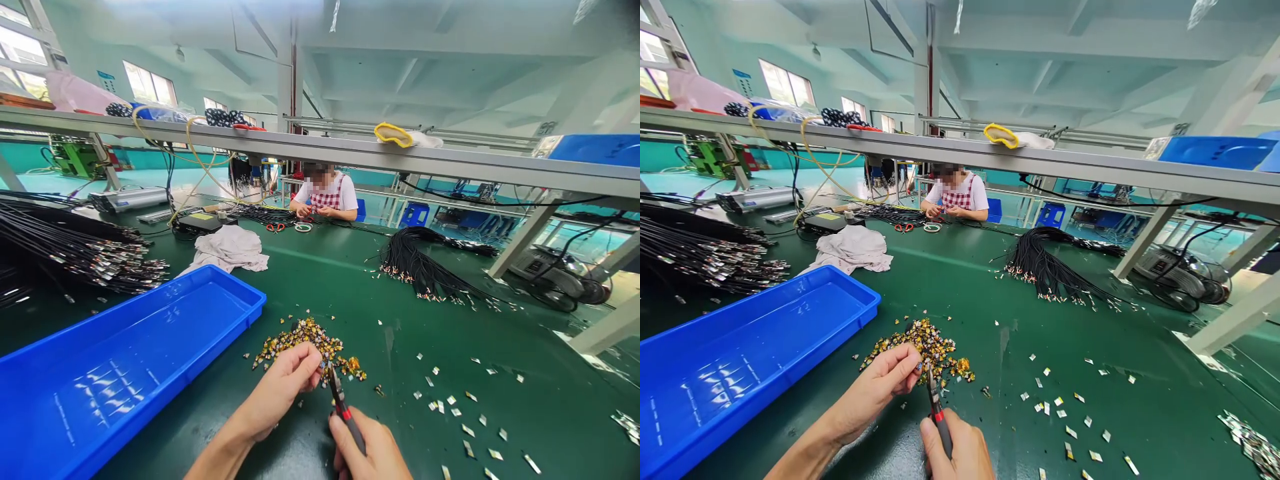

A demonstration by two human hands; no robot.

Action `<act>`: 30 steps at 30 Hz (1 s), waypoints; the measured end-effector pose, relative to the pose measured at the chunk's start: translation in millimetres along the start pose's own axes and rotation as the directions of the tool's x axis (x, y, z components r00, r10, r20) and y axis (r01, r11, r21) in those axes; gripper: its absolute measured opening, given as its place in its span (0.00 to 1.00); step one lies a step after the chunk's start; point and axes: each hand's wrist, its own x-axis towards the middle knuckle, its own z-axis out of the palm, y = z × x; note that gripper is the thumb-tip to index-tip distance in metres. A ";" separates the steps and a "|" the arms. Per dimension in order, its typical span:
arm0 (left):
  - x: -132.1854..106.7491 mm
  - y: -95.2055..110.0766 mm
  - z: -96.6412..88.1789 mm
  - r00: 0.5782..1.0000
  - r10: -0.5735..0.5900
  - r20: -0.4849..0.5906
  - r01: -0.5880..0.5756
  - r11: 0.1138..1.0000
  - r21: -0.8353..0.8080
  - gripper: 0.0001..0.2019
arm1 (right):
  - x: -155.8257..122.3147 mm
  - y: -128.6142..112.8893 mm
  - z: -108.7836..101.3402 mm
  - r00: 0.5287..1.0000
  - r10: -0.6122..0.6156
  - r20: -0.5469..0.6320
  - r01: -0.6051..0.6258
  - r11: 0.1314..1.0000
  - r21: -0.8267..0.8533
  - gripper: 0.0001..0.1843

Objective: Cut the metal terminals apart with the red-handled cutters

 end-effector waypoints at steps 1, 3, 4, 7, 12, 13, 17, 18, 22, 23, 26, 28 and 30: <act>-0.2 0.0 0.7 1.000 -0.010 0.021 0.011 0.999 -0.037 0.17 | 0.5 1.3 0.6 1.000 0.005 -0.011 -0.005 0.999 -0.031 0.38; 0.1 -0.5 2.1 0.999 -0.025 0.045 0.029 0.996 -0.082 0.17 | 1.2 4.5 1.9 0.999 -0.002 -0.034 -0.001 0.994 -0.110 0.38; 0.5 -0.8 2.7 0.998 -0.032 0.045 0.036 0.995 -0.092 0.17 | 1.3 6.1 2.4 0.999 -0.013 -0.043 0.007 0.989 -0.151 0.38; 2.1 -1.5 3.0 0.998 -0.055 0.011 0.056 0.992 -0.112 0.17 | 0.8 9.8 2.9 0.996 -0.063 -0.061 0.046 0.966 -0.255 0.38; 2.5 0.2 2.2 0.999 -0.052 0.011 0.053 0.984 -0.168 0.16 | 0.0 9.6 1.8 0.994 -0.087 -0.066 0.071 0.972 -0.223 0.38; 2.0 0.6 2.2 0.998 -0.051 0.021 0.054 0.982 -0.182 0.16 | 0.0 8.7 1.3 0.995 -0.080 -0.064 0.066 0.979 -0.192 0.38; -0.1 1.1 3.0 0.997 -0.039 0.064 0.054 0.964 -0.262 0.15 | 0.1 5.1 -0.6 0.997 -0.068 -0.046 0.063 0.993 -0.096 0.38; -0.4 1.0 3.3 0.997 -0.034 0.075 0.053 0.959 -0.277 0.14 | 0.1 4.5 -0.8 0.996 -0.072 -0.043 0.069 0.994 -0.086 0.38; -0.1 0.1 4.5 0.996 -0.021 0.089 0.046 0.954 -0.297 0.14 | 0.0 4.3 -0.9 0.995 -0.084 -0.058 0.080 0.994 -0.081 0.39; 0.2 -0.2 4.9 0.996 -0.019 0.087 0.044 0.953 -0.298 0.14 | 0.0 4.6 -0.8 0.994 -0.088 -0.064 0.082 0.993 -0.086 0.39; 1.4 -1.9 6.4 0.997 -0.023 0.070 0.043 0.954 -0.298 0.14 | 0.3 5.5 -0.8 0.991 -0.108 -0.078 0.099 0.989 -0.108 0.39; 2.1 -3.9 7.4 0.998 -0.032 0.055 0.047 0.954 -0.296 0.14 | 0.6 5.9 -1.3 0.987 -0.129 -0.092 0.116 0.984 -0.135 0.39; 2.4 -6.4 8.5 0.998 -0.039 0.043 0.050 0.953 -0.298 0.15 | 0.8 5.9 -1.9 0.979 -0.164 -0.120 0.141 0.973 -0.180 0.39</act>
